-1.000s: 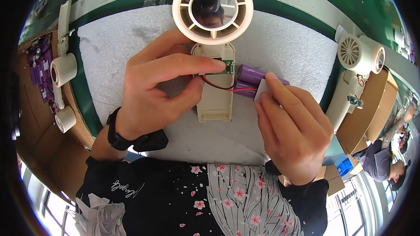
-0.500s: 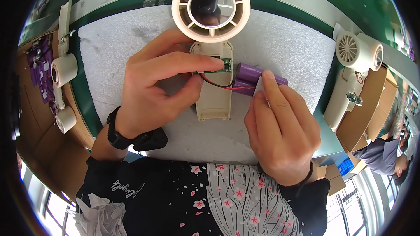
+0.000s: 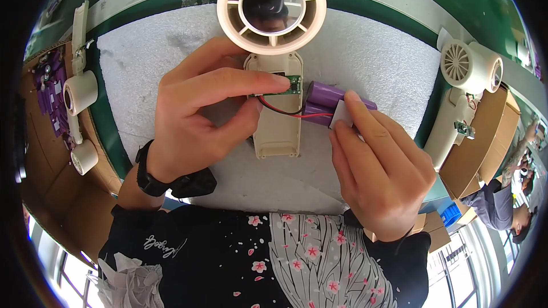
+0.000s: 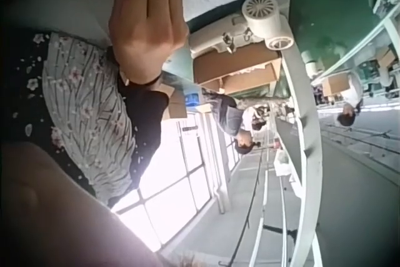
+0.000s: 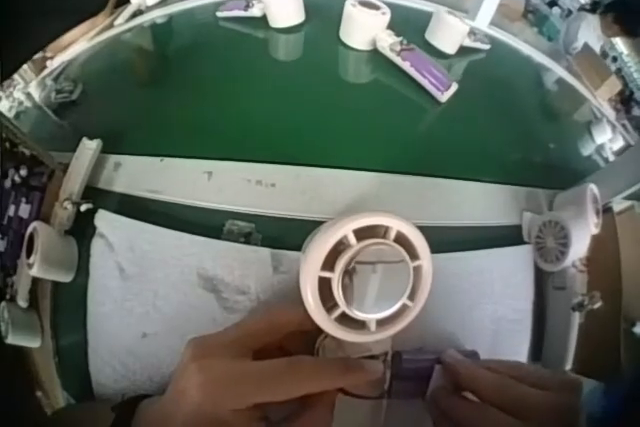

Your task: Assembling handheld mini fans by installing circuit boards, batteries, and connecting wires within the plastic housing.

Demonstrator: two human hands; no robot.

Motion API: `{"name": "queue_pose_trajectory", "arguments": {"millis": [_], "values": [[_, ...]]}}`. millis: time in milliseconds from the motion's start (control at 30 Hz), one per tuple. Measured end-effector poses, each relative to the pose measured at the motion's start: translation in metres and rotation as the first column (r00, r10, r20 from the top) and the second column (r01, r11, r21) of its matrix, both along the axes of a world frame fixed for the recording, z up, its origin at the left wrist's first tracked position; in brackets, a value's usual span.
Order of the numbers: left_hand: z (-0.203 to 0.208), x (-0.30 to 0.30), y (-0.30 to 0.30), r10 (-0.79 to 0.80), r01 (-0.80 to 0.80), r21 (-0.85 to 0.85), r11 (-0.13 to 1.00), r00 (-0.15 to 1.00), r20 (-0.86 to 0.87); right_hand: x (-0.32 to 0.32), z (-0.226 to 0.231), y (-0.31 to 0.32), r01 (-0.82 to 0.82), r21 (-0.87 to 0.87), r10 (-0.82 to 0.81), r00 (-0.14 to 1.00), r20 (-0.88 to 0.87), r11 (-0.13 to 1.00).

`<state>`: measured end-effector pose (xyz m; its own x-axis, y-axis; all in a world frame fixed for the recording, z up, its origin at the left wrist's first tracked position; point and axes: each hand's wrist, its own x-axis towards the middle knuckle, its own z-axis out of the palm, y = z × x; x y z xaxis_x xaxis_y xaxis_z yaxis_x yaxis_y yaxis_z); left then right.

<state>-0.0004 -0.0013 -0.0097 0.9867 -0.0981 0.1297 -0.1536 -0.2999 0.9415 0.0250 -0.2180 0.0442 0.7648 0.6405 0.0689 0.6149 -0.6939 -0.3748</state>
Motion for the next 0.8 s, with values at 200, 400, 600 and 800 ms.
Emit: {"name": "queue_pose_trajectory", "arguments": {"millis": [200,400,600,800], "values": [[0.002,0.000,0.001,-0.011,0.010,0.034,0.999,1.000,0.008,-0.004,-0.001,0.007,-0.014,-0.028,0.016,0.996,0.083,1.000],[-0.001,0.000,0.001,-0.007,0.006,0.033,0.999,0.999,0.033,-0.016,-0.004,0.014,0.100,-0.078,-0.092,0.990,0.105,0.992],[-0.001,0.000,0.002,-0.015,0.015,0.021,1.000,1.000,0.007,-0.015,-0.005,0.016,0.110,-0.078,-0.099,0.986,0.131,0.991],[0.000,-0.001,0.003,-0.021,0.021,0.024,1.000,1.000,0.003,-0.011,0.000,0.014,0.105,-0.065,-0.101,0.992,0.070,0.992]]}}
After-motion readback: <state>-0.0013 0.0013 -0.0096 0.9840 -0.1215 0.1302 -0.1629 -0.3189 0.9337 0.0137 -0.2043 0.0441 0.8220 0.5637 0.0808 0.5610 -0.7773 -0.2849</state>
